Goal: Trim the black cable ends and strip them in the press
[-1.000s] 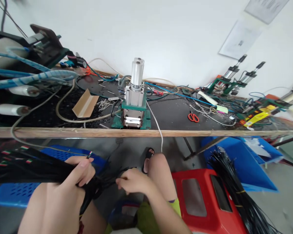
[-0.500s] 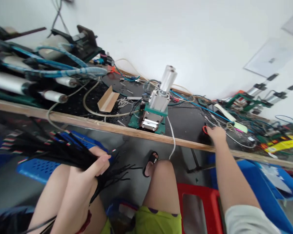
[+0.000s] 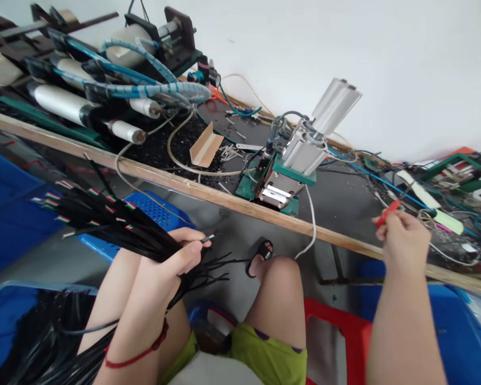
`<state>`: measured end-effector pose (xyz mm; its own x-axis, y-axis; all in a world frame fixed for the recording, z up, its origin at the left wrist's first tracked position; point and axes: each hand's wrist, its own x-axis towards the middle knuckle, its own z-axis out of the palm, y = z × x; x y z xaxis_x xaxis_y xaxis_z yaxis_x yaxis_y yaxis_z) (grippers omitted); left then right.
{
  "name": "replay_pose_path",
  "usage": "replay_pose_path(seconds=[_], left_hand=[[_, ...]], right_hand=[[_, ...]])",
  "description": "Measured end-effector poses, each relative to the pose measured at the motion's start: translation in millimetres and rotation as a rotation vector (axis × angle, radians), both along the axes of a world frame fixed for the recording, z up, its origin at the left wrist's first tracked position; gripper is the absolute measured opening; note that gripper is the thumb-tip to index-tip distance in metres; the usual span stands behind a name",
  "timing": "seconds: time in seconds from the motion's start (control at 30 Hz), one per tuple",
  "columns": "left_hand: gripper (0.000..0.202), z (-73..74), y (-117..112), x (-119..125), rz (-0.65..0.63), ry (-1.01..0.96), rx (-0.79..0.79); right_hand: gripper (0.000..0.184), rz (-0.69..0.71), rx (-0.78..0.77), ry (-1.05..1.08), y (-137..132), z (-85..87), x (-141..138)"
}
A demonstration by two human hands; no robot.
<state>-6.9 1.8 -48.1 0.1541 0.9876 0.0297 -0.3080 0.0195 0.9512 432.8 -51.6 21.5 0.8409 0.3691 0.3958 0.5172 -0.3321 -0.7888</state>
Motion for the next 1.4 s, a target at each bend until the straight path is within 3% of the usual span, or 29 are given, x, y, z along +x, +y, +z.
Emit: replay_pose_path(seconds=[0.07, 0.1, 0.17, 0.27, 0.4, 0.77, 1.1, 1.3, 1.4], left_hand=[[0.02, 2.2, -1, 3, 0.003, -0.013, -0.023], [0.019, 3.2, -1, 5, -0.001, -0.017, -0.036], [0.017, 4.8, -2, 8, -0.031, -0.03, -0.067], [0.018, 6.5, -4, 9, -0.09, -0.073, -0.093], [0.016, 8.9, -8, 6, -0.09, -0.093, -0.057], [0.011, 12.4, -13, 2, -0.217, -0.122, -0.054], [0.008, 18.4, -12, 7, -0.229, -0.126, -0.081], [0.009, 17.2, -13, 8, -0.232, -0.088, -0.05], [0.009, 18.4, -13, 8, -0.24, -0.078, -0.057]], right_hand=[[0.043, 0.084, 0.101, 0.127, -21, -19.4, -46], [0.046, 0.165, 0.207, 0.224, -31, -29.2, -72], [0.058, 0.359, 0.267, 0.409, -47, -46.2, -125], [0.069, 0.667, 0.133, 0.529, -59, -61.9, -190], [0.074, 1.01, -0.09, 0.589, -61, -67.3, -235], [0.076, 1.208, -0.159, 0.56, -51, -59.2, -261], [0.071, 1.167, -0.19, 0.614, -58, -67.2, -252], [0.076, 1.189, -0.226, 0.47, -57, -64.4, -248], [0.077, 1.196, -0.233, 0.513, -58, -64.8, -247]])
